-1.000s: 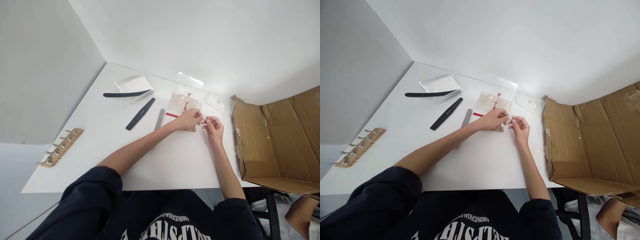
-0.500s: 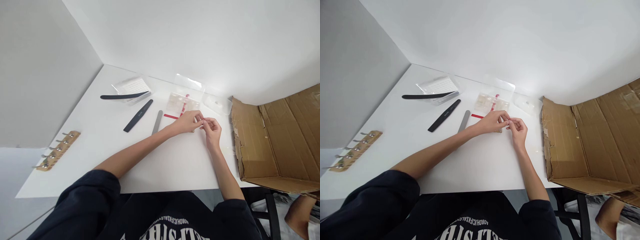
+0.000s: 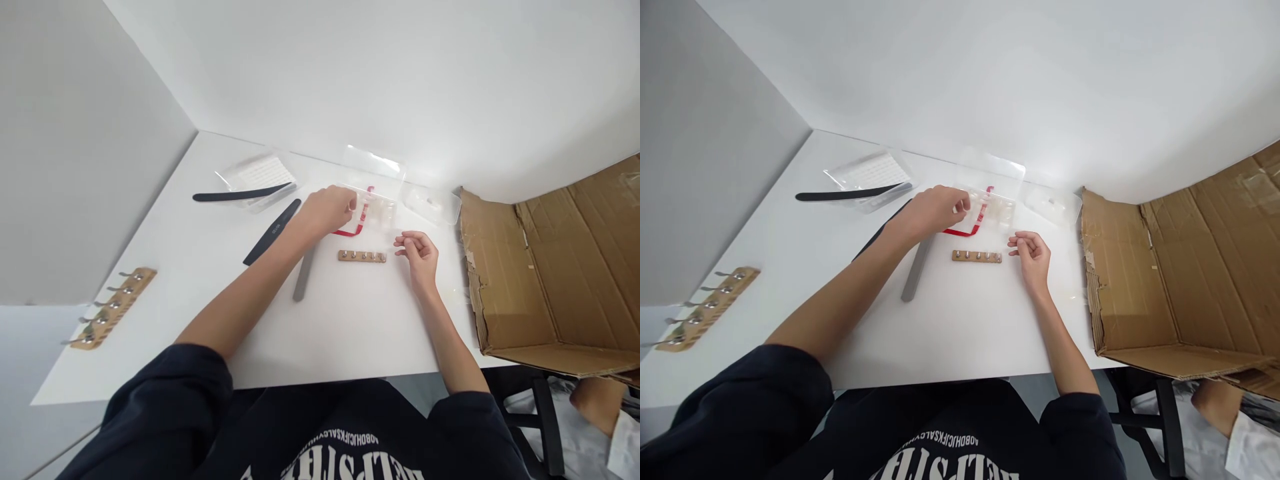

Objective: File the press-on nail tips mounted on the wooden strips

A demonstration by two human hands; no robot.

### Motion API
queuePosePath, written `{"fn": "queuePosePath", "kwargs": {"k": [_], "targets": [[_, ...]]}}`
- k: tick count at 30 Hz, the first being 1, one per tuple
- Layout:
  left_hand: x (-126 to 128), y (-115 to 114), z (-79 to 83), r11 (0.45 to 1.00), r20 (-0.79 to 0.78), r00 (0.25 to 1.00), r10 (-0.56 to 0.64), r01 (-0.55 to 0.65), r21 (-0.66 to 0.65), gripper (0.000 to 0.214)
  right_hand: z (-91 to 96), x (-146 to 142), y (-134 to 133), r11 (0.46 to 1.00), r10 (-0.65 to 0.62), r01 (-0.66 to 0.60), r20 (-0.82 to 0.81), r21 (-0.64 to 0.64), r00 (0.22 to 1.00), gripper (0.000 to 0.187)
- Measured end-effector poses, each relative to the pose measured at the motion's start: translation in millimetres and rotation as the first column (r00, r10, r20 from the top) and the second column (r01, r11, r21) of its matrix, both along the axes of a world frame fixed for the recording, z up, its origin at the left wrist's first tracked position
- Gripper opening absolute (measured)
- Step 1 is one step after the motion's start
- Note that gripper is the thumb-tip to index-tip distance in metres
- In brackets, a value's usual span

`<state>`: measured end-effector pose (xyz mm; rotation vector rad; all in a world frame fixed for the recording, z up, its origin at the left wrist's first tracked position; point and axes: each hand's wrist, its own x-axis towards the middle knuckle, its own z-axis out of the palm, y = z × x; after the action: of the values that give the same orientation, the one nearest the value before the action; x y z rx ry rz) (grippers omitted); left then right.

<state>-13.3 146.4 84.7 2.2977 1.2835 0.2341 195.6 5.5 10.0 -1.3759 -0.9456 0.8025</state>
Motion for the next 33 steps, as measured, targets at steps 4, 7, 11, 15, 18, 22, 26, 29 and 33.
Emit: {"fn": "queuePosePath", "kwargs": {"k": [4, 7, 11, 15, 18, 22, 26, 29, 33], "targets": [[-5.4, 6.8, -6.6, 0.999, -0.13, 0.991, 0.032, -0.032, 0.001, 0.02, -0.7, 0.9, 0.6, 1.0, 0.006, -0.005, 0.037, -0.025, 0.999, 0.022], [-4.0, 8.6, -10.6, 1.0, -0.157, 0.987, 0.023, -0.021, 0.017, 0.023, -1.6, 1.1, 0.8, 1.0, 0.008, -0.007, 0.053, -0.025, 0.999, 0.023], [1.0, 4.7, -9.1, 0.997, -0.185, 0.983, 0.018, -0.005, 0.074, 0.024, -2.3, 1.2, 1.7, 1.0, -0.01, 0.011, 0.014, -0.018, 1.0, 0.024], [16.1, -4.2, -18.9, 0.976, -0.085, 0.994, -0.065, 0.081, 0.201, 0.024, -2.8, 1.6, 3.2, 1.0, -0.02, 0.02, 0.002, -0.009, 1.0, 0.024], [30.4, -9.9, -37.4, 0.925, -0.072, 0.97, -0.23, 0.241, 0.295, 0.031, -3.7, 2.9, 4.1, 1.0, -0.016, 0.016, 0.017, -0.003, 1.0, 0.022], [40.5, -14.8, -57.2, 0.888, -0.162, 0.954, -0.254, 0.296, 0.351, 0.037, -4.4, 4.8, 3.9, 1.0, -0.017, 0.017, 0.033, -0.004, 0.999, 0.02], [40.6, -15.5, -63.6, 0.881, -0.178, 0.951, -0.255, 0.304, 0.363, 0.036, -4.0, 4.8, 3.4, 1.0, -0.018, 0.018, 0.012, 0.005, 1.0, 0.019], [40.5, -14.0, -66.3, 0.883, -0.154, 0.957, -0.247, 0.288, 0.371, 0.033, -3.3, 4.0, 3.8, 1.0, -0.014, 0.014, 0.007, 0.009, 1.0, 0.018], [42.1, -13.9, -69.1, 0.876, -0.141, 0.959, -0.246, 0.282, 0.392, 0.033, -2.3, 3.3, 4.4, 1.0, -0.015, 0.015, 0.012, 0.008, 1.0, 0.018]]}}
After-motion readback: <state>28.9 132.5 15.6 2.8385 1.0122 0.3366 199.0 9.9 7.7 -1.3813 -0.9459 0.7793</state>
